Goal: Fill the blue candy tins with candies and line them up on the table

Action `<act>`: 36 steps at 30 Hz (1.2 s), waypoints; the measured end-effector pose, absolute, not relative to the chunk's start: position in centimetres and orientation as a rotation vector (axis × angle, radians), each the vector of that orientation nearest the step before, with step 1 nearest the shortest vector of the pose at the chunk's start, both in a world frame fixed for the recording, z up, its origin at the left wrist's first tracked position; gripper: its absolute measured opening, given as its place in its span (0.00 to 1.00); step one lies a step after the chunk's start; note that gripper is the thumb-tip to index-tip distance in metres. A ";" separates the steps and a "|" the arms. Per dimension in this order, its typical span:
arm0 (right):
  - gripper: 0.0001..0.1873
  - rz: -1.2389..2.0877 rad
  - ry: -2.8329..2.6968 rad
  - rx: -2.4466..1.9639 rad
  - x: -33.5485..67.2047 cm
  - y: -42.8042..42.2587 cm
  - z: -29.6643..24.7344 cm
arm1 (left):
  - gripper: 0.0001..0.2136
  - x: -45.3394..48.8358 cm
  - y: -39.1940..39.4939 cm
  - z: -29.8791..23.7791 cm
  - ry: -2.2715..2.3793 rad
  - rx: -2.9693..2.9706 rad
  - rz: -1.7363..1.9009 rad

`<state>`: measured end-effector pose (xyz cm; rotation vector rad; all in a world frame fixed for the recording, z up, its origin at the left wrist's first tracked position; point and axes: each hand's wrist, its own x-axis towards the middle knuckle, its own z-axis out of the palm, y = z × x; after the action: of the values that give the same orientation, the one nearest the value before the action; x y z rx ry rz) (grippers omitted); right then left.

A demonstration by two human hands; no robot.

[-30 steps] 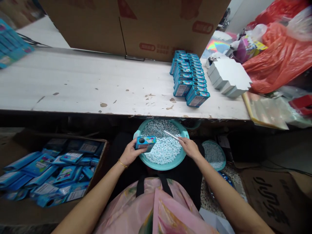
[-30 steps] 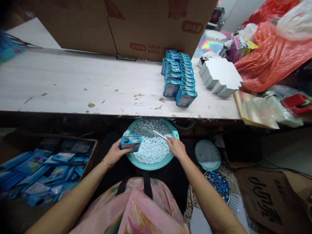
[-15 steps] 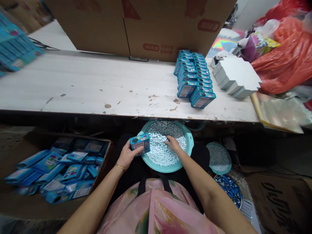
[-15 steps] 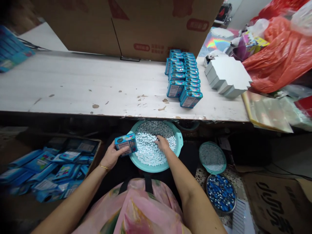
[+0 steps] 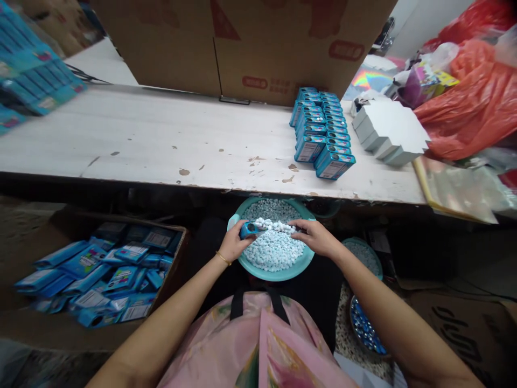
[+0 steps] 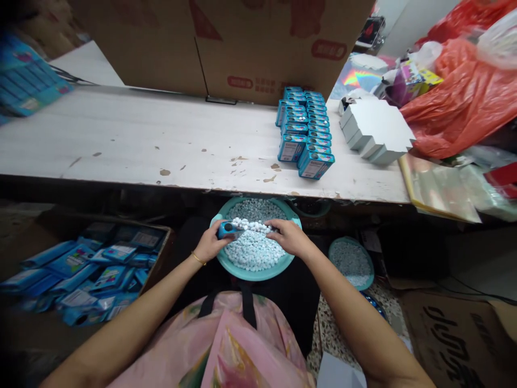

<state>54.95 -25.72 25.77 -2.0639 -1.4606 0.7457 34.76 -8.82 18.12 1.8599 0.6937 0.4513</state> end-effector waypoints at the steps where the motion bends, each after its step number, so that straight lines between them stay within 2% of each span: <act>1: 0.16 0.740 -1.525 -2.138 54.7 -25.6 26.8 | 0.19 35.1 -8.9 17.9 0.673 1.917 0.431; 7: 0.15 0.556 -1.869 -2.556 52.0 -23.8 31.2 | 0.19 35.8 -9.4 16.1 0.603 2.106 0.390; 14: 0.13 0.472 -2.017 -2.665 51.3 -24.1 32.9 | 0.19 35.9 -9.5 14.8 0.606 2.105 0.410; 18: 0.14 0.467 -1.838 -2.756 54.0 -26.5 28.7 | 0.19 34.7 -8.9 15.5 0.642 2.003 0.463; 21: 0.12 0.691 -1.568 -2.794 54.1 -26.5 22.8 | 0.19 33.6 -8.5 16.4 0.707 1.944 0.538; 27: 0.15 0.807 -1.458 -2.515 49.5 -22.5 13.6 | 0.20 32.0 -7.9 17.9 0.856 1.899 0.614; 32: 0.15 0.872 -1.365 -2.328 50.7 -23.1 12.0 | 0.20 30.9 -7.3 18.3 0.957 1.916 0.624; 36: 0.16 0.877 -1.291 -2.173 53.4 -25.6 14.6 | 0.19 31.1 -7.2 17.9 0.963 1.933 0.632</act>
<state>53.36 -25.60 14.60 -2.1728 -1.2907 0.8767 31.07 -7.25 17.94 1.9334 0.9633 0.6320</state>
